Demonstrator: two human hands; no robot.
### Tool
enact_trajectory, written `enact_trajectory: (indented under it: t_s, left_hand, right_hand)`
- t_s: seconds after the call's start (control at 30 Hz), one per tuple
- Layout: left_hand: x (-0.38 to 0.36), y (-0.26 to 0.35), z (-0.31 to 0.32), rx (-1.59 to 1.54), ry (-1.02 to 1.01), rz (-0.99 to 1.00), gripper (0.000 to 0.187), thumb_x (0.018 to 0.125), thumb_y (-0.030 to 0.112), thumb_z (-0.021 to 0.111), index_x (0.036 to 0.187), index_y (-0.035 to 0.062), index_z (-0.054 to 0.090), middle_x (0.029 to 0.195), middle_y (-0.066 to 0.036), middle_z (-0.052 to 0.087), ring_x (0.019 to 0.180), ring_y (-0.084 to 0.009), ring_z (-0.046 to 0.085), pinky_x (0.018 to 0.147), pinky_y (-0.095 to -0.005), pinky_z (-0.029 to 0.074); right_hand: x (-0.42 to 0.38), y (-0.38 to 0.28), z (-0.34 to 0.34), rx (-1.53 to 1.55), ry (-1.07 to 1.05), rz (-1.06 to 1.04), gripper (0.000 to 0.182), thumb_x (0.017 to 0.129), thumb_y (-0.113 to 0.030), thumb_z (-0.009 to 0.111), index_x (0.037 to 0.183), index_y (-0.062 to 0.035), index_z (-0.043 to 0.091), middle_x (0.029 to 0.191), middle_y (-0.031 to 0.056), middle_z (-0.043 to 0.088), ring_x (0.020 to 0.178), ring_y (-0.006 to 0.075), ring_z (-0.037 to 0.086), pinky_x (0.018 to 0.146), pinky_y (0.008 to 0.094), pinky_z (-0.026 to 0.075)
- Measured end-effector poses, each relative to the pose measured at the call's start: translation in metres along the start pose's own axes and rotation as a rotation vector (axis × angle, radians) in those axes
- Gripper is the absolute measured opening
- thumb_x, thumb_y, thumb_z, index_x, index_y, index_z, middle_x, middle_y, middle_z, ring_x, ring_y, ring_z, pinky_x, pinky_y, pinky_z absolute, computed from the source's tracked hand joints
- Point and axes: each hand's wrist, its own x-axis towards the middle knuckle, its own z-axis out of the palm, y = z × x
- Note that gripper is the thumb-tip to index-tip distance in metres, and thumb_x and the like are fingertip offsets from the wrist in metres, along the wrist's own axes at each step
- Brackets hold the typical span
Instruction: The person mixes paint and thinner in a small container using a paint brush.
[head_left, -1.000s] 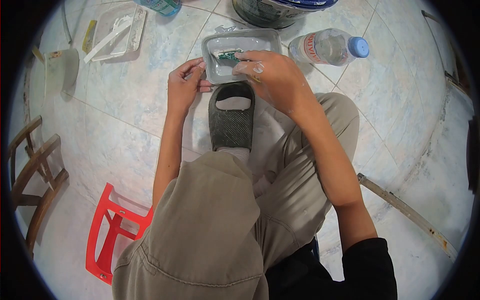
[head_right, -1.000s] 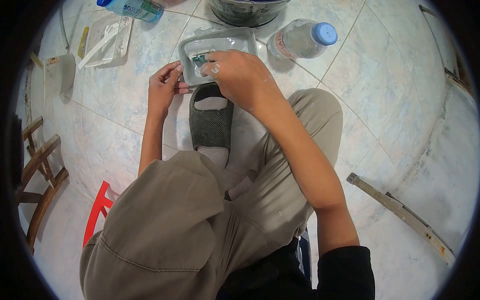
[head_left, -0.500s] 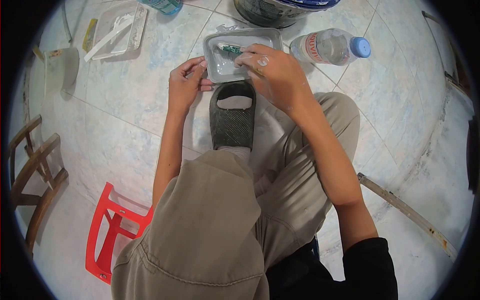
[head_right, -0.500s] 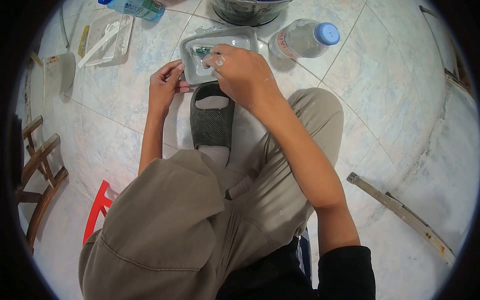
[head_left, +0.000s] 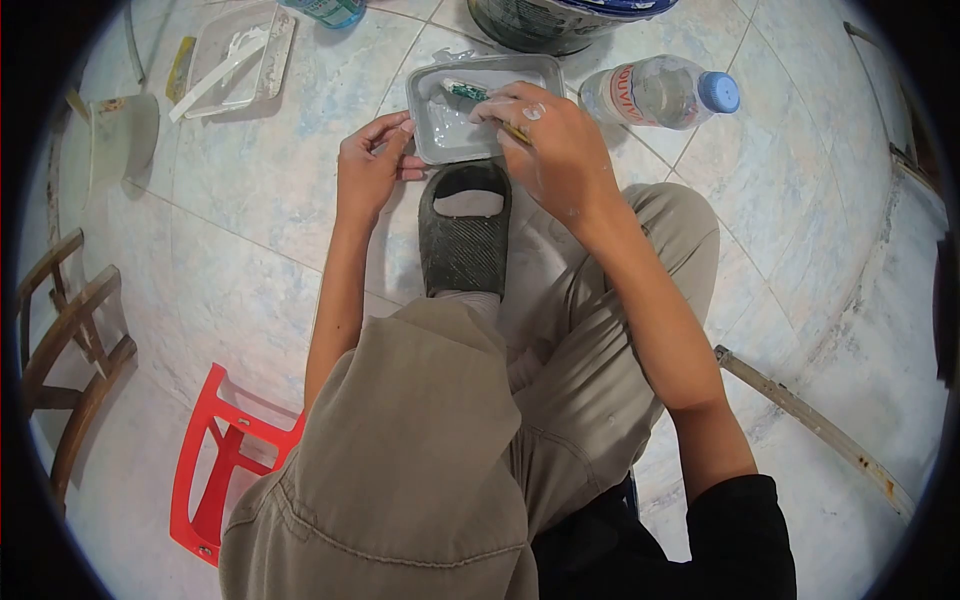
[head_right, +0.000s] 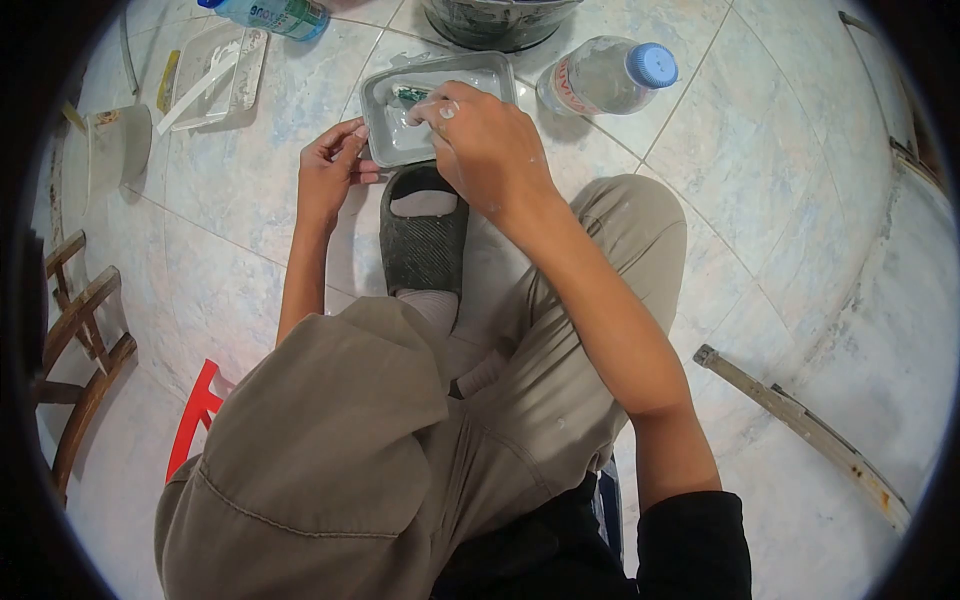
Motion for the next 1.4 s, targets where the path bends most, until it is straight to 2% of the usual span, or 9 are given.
enact_trajectory:
  t_s: [0.43,0.63,0.73,1.03,1.13,1.23,1.33,1.4]
  left_hand:
    - [0.001,0.002,0.0,0.01,0.0,-0.008,0.033,0.103,0.021,0.069,0.127,-0.0006,0.07,0.099,-0.006,0.072,0.069,-0.012,0.07,0.062,-0.026,0.061]
    - [0.0,0.003,0.001,-0.006,0.001,-0.008,0.033,0.102,0.022,0.069,0.126,-0.0008,0.07,0.098,-0.006,0.072,0.069,-0.0122,0.07,0.062,-0.0261,0.061]
    - [0.0,0.002,0.001,-0.012,0.003,-0.016,0.032,0.102,0.023,0.07,0.124,-0.0007,0.071,0.097,-0.005,0.071,0.069,-0.0124,0.07,0.062,-0.0262,0.061]
    - [-0.002,0.005,0.002,-0.018,0.001,-0.027,0.031,0.102,0.024,0.071,0.122,-0.0004,0.071,0.096,-0.004,0.07,0.069,-0.012,0.07,0.062,-0.026,0.061]
    - [-0.001,0.002,0.001,-0.011,0.006,-0.02,0.03,0.102,0.024,0.07,0.121,-0.0001,0.071,0.095,-0.003,0.07,0.069,-0.0117,0.07,0.062,-0.0259,0.06]
    - [-0.001,0.003,0.001,-0.02,-0.003,-0.026,0.03,0.102,0.024,0.07,0.12,0.0,0.071,0.094,-0.003,0.07,0.069,-0.0114,0.07,0.062,-0.026,0.06]
    - [-0.001,0.003,0.001,-0.012,-0.002,-0.029,0.029,0.102,0.024,0.07,0.119,0.0005,0.071,0.094,-0.003,0.07,0.069,-0.0114,0.07,0.062,-0.0262,0.06]
    - [-0.001,0.002,0.0,-0.009,-0.001,-0.026,0.029,0.102,0.024,0.07,0.119,0.0008,0.071,0.094,-0.003,0.069,0.069,-0.0116,0.07,0.062,-0.0262,0.06]
  right_hand:
    - [0.0,0.006,-0.002,-0.039,0.033,0.023,0.023,0.076,0.0,0.071,0.099,-0.005,0.073,0.096,0.0144,0.071,0.084,0.038,0.069,0.069,0.0471,0.056]
    - [-0.006,0.009,-0.007,-0.07,0.071,-0.043,0.03,0.077,-0.001,0.074,0.106,-0.0054,0.07,0.097,0.0156,0.071,0.085,0.0398,0.068,0.071,0.0471,0.055]
    - [-0.005,0.0,-0.014,-0.038,-0.025,0.088,0.032,0.077,-0.001,0.074,0.108,-0.0053,0.069,0.094,0.0148,0.071,0.086,0.0398,0.068,0.071,0.0471,0.054]
    - [0.004,-0.011,-0.025,-0.069,-0.045,0.166,0.017,0.08,-0.004,0.071,0.095,-0.0045,0.064,0.08,0.0193,0.068,0.074,0.0435,0.066,0.063,0.0494,0.052]
    - [0.002,-0.01,-0.026,-0.061,-0.027,0.191,0.015,0.082,-0.003,0.07,0.094,-0.0042,0.063,0.076,0.0193,0.061,0.067,0.0396,0.06,0.062,0.0411,0.047]
    - [0.002,-0.012,-0.032,-0.067,-0.069,0.269,0.015,0.082,-0.005,0.072,0.094,-0.0041,0.063,0.077,0.0191,0.063,0.067,0.0385,0.06,0.063,0.0397,0.048]
    - [0.0,-0.008,-0.033,-0.109,-0.049,0.241,0.016,0.082,-0.007,0.073,0.094,-0.0037,0.063,0.078,0.0184,0.064,0.066,0.0377,0.06,0.063,0.0381,0.049]
    - [0.001,-0.008,-0.033,-0.097,-0.042,0.247,0.017,0.08,-0.01,0.075,0.091,-0.005,0.062,0.073,0.0184,0.065,0.067,0.0399,0.064,0.064,0.0438,0.051]
